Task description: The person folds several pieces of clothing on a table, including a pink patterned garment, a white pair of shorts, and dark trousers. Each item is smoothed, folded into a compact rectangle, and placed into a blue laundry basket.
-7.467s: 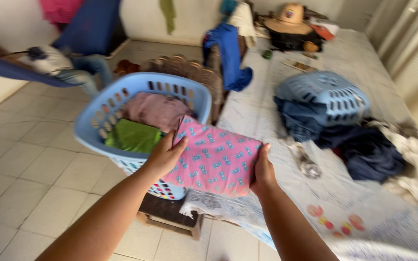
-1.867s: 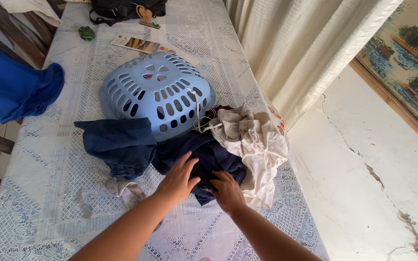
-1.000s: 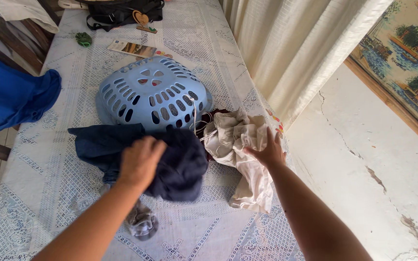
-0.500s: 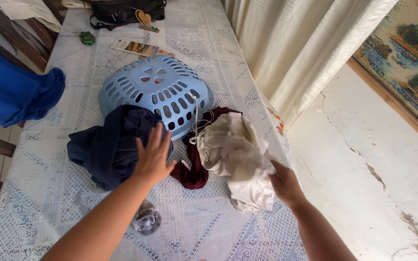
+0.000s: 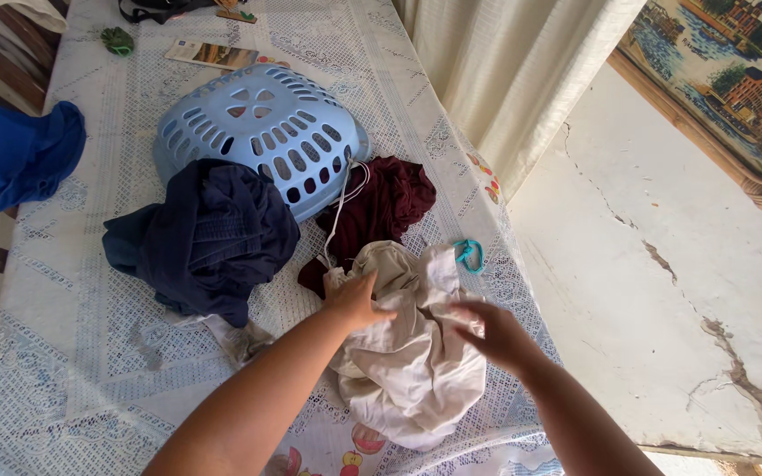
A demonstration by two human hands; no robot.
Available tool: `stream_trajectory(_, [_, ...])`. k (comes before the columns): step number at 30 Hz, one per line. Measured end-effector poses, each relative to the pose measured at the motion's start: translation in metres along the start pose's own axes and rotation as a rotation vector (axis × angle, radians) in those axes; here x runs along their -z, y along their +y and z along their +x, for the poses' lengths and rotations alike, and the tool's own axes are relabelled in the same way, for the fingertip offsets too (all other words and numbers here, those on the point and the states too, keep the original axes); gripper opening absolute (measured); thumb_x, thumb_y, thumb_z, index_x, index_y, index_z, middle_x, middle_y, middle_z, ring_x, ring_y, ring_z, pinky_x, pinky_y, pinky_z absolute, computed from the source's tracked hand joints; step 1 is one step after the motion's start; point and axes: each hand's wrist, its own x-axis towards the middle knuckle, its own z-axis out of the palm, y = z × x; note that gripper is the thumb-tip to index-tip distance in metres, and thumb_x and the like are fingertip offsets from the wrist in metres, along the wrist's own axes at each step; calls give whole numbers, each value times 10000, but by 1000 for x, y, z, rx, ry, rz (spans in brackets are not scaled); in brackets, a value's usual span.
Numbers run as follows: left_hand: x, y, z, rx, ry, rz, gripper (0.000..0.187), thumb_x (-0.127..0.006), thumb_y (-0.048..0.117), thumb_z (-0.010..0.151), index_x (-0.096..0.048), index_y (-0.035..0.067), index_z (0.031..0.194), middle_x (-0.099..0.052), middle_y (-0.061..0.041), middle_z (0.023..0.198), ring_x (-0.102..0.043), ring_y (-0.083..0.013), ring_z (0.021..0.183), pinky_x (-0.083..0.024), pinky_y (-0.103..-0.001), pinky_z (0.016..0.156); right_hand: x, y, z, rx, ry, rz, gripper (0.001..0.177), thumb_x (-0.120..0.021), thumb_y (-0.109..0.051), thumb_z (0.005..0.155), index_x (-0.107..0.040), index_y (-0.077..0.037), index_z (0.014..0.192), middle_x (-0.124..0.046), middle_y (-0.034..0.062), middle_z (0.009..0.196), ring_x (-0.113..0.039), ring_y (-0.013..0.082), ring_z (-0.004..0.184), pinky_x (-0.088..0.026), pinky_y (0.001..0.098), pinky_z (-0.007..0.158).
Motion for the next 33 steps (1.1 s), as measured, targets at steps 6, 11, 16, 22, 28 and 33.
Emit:
stream_trajectory(6, [-4,-8,-62,-84,7,177,408,-739,470,888,-662,166,1149,-658,-15,1251,-546,-216,1290,-105,-732,1202,-29,16,90,66,347,-134,932,-904,-401,704,-498,-71,1475,-557,204,1425,-530,385,1286,-447,472,1039])
stream_trajectory(11, [12,-56,-95,-135,212,169,132,-690,268,951,-723,175,1039,-744,7,1056,-679,-202,1066,-236,-628,1202,-36,31,92,-233,99,-227,434,-832,-295,770,-759,-83,1142,-792,154,1062,-777,317,990,-598,431,908])
stream_trajectory(16, [20,-114,-167,-140,321,37,251,-723,183,876,-750,174,1125,-756,-18,1090,-661,-251,1140,-412,-511,1146,-25,45,15,-680,-392,194,554,-861,-297,763,-674,-166,1268,-738,147,1134,-765,313,932,-673,492,866])
stream_trajectory(22, [-18,-156,-180,-74,169,-89,610,-815,526,803,-697,179,1291,-500,-85,1485,-455,-373,1358,-339,-550,1125,-32,45,-10,-392,-523,-202,547,-797,-455,861,-669,-118,1272,-798,129,1106,-798,203,901,-644,383,860])
stream_trajectory(28, [-70,-238,-115,350,363,-180,572,-634,531,982,-673,52,1292,-679,-203,1290,-634,-395,1212,-507,-466,1017,-57,68,121,259,254,-268,524,-700,-230,889,-615,-98,1389,-641,152,1371,-628,342,1226,-498,430,1034])
stream_trajectory(33, [-105,-252,-105,403,132,-348,464,-801,446,831,-736,96,1128,-769,-130,1063,-741,-295,1009,-571,-396,911,-98,85,213,-2,217,-165,846,-823,-449,843,-455,-54,1494,-612,232,1328,-602,386,1211,-477,464,1017])
